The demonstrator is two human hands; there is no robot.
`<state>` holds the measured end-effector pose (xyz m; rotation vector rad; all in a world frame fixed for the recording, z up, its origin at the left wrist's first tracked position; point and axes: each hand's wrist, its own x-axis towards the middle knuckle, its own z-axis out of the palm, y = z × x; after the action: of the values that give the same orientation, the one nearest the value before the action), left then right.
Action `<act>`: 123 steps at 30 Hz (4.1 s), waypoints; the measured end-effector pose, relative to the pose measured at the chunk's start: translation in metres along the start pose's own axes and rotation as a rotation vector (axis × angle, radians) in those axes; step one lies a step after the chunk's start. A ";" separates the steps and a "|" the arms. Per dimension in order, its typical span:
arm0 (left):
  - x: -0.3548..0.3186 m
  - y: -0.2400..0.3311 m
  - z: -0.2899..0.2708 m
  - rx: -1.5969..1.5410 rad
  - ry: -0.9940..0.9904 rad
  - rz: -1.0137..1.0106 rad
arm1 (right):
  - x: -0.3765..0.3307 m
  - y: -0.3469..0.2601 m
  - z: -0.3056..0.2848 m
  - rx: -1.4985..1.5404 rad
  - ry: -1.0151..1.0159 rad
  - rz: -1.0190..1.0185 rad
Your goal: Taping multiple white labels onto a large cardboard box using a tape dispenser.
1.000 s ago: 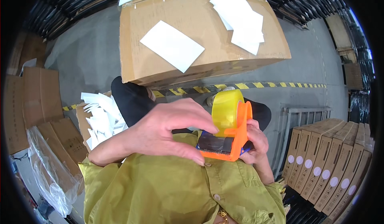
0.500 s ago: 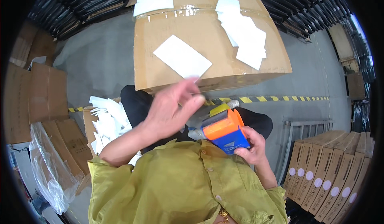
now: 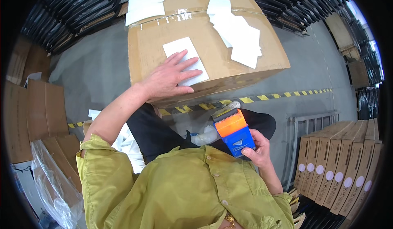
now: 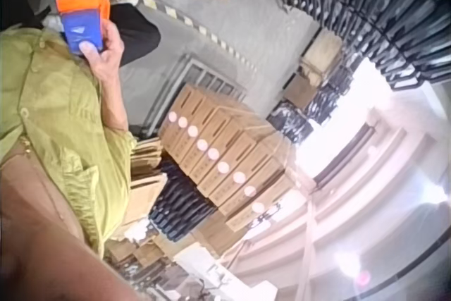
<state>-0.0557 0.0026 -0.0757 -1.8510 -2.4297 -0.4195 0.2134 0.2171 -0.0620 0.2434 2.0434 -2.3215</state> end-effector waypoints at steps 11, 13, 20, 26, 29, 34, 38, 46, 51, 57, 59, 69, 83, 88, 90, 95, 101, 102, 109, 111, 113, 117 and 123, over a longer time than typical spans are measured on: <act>0.005 0.070 -0.023 -1.319 -0.167 -0.530 | 0.007 0.007 0.021 -0.066 -0.007 0.017; 0.001 0.068 -0.021 -1.309 -0.208 -0.543 | 0.009 0.011 0.025 -0.099 -0.013 0.014; -0.011 0.055 -0.022 -1.517 -0.172 -0.655 | 0.015 0.015 0.043 -0.167 -0.011 0.029; -0.015 0.053 -0.015 -1.403 -0.092 -0.606 | 0.018 0.013 0.051 -0.134 -0.015 0.062; -0.009 0.051 -0.025 -1.266 -0.091 -0.667 | 0.021 0.005 0.060 -0.063 0.016 0.089; 0.003 0.032 -0.032 -1.230 -0.032 -0.609 | 0.018 0.000 0.065 -0.011 0.073 0.056; 0.015 -0.009 -0.056 -0.935 0.244 -0.564 | 0.002 0.009 0.054 -0.152 0.062 0.064; 0.035 -0.043 -0.034 -0.513 0.188 -0.383 | 0.014 -0.022 0.069 -0.038 0.090 0.136; 0.037 -0.047 -0.017 -0.285 0.315 -0.280 | 0.020 -0.028 0.069 -0.072 0.116 0.155; 0.036 -0.053 -0.009 -0.195 0.336 -0.319 | 0.031 -0.040 0.074 -0.082 0.111 0.174; 0.036 -0.055 -0.006 -0.177 0.358 -0.305 | 0.035 -0.041 0.075 -0.081 0.106 0.185; 0.032 -0.054 0.012 0.063 0.408 -0.539 | 0.039 -0.019 0.070 -0.075 0.151 0.235; -0.074 0.061 -0.002 -1.483 0.159 -1.104 | 0.030 -0.006 0.054 -0.023 0.052 0.258; -0.026 0.077 0.033 -1.818 0.338 -1.084 | 0.022 0.001 0.049 -0.024 0.012 0.269; -0.018 0.084 0.042 -1.754 0.343 -1.063 | 0.016 0.005 0.047 -0.030 0.020 0.268; -0.007 0.084 0.028 -1.859 0.513 -1.090 | 0.004 0.008 0.045 -0.001 0.039 0.222; -0.006 0.075 0.016 -1.914 0.558 -1.007 | -0.007 0.005 0.043 -0.041 0.043 0.145; -0.005 0.078 0.011 -1.826 0.542 -0.953 | -0.004 0.004 0.041 -0.044 0.046 0.153; -0.011 0.150 -0.001 -0.595 0.165 0.179 | 0.037 0.026 0.019 0.215 0.077 0.441; -0.008 0.150 -0.017 -0.669 0.364 0.349 | 0.045 0.057 0.017 0.190 0.089 0.424; -0.006 0.111 -0.037 -0.226 0.652 -0.023 | 0.037 0.095 0.013 -0.188 0.355 -0.223; -0.032 0.006 -0.061 0.239 0.481 -0.619 | 0.017 0.071 -0.003 0.215 0.262 0.399; -0.035 -0.095 -0.015 0.495 0.175 -0.815 | 0.026 0.076 0.002 0.160 0.208 0.428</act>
<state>-0.1383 -0.0571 -0.0860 -0.5765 -2.7156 0.0147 0.1975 0.2071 -0.1397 0.8673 1.6640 -2.2564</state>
